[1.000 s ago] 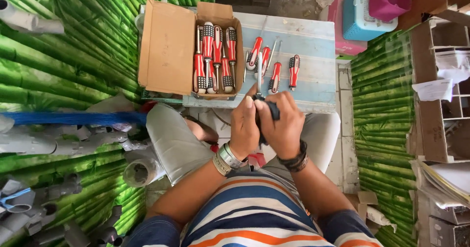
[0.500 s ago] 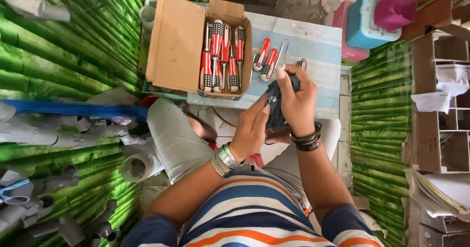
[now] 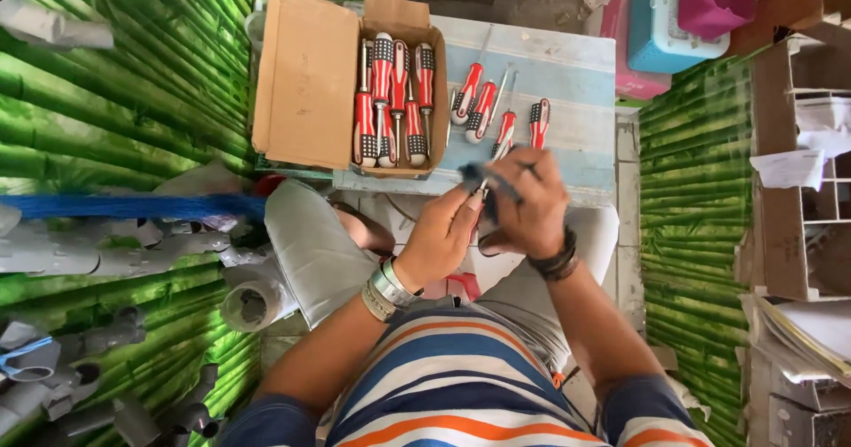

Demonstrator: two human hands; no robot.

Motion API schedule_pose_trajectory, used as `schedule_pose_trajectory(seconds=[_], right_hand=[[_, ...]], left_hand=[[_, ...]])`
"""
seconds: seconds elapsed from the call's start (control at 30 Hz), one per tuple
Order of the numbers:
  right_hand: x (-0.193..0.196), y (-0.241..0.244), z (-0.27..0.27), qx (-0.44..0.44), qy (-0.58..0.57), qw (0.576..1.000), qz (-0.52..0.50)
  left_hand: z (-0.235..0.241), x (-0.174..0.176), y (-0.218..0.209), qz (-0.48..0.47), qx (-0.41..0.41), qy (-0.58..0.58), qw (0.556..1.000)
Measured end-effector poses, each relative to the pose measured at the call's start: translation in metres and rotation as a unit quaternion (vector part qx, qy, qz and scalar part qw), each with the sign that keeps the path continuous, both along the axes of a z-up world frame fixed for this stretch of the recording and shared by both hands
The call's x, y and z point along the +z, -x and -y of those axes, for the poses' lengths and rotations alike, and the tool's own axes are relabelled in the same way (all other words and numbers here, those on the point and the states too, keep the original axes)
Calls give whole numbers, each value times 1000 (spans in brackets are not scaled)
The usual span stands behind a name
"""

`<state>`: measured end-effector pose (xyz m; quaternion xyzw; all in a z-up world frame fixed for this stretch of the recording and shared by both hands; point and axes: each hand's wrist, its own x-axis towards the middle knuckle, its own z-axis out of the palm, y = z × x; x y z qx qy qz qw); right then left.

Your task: Cleaning a set of screwdrivers by wiping each one individually with a cloth before placing them back into a cardboard box.

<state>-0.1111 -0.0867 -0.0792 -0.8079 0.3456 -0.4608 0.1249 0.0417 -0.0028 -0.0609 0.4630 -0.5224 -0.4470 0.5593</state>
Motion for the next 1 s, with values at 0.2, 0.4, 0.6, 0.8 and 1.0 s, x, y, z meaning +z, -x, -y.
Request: schedule_pose_trajectory(seconds=[0.2,0.4,0.6,0.8,1.0], right_hand=[[16,20,61,-108,25,993,49],[54,8,15,-28,-191,977,91],[34,8,25,-57,-388,913,109],[47,-6,37,-108,-411,905,35],[38,-21,64,-69,-352,933,-15]], left_hand=[[-6,11,1,-17,-18,-12,1000],[-4,32,-8,53,11,-70,996],[-3,32,-8,76,5,-131,989],[-3,29,-20,-17,-45,-145,988],[5,23,-30,9,40,-49,998]])
